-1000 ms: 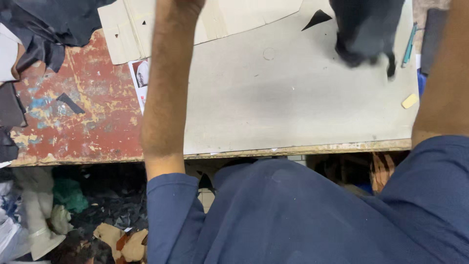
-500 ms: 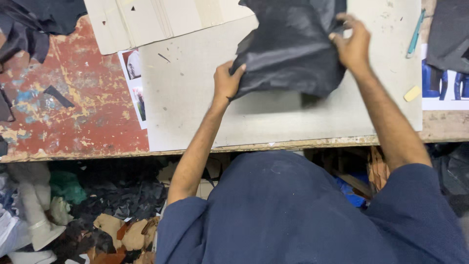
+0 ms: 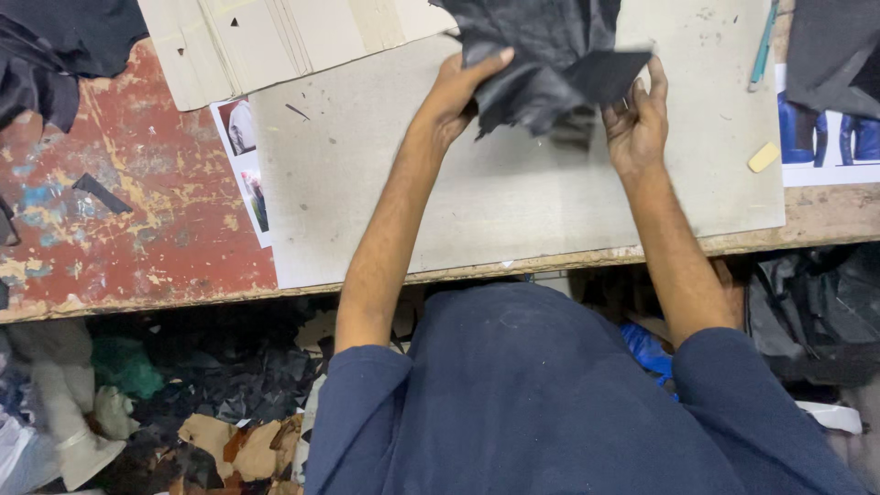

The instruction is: The person uses a utility knife to cut black fabric along the edges of cardboard templates placed on a worktable. The person positions the templates, cuts the fabric, removes the templates, and sets aside the cut pieces.

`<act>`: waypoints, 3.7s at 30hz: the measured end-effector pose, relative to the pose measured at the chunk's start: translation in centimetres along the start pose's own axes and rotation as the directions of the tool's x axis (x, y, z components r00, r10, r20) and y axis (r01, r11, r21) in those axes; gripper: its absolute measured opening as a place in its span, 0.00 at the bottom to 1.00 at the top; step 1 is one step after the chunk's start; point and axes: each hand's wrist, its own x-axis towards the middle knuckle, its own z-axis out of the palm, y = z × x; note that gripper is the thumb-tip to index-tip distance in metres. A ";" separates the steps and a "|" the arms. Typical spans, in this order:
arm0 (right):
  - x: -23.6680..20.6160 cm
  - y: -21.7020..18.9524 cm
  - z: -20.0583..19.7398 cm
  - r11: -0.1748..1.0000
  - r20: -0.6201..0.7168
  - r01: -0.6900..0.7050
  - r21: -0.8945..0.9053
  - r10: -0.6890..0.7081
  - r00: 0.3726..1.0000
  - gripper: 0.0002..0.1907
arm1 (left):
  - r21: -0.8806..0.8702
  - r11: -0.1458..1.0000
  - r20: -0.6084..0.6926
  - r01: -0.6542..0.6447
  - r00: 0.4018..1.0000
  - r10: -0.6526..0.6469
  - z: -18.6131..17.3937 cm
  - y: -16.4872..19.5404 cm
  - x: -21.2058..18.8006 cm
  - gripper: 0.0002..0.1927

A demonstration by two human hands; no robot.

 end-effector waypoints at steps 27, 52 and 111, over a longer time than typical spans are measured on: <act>-4.5 1.1 -2.4 0.799 0.383 -0.176 0.575 -0.072 0.921 0.45 | 0.102 0.992 0.068 0.074 0.994 -0.081 3.6 3.1 -6.8 0.20; -5.3 8.4 5.2 -0.096 0.259 0.252 -0.963 -0.066 0.964 0.42 | 0.908 0.145 -0.374 0.393 0.603 0.705 -2.2 -13.3 -14.3 0.12; 11.9 -3.8 2.7 -0.229 0.614 0.581 -0.781 -0.111 0.782 0.41 | 0.967 -0.245 0.023 0.075 0.927 0.376 -0.5 -5.1 -2.3 0.31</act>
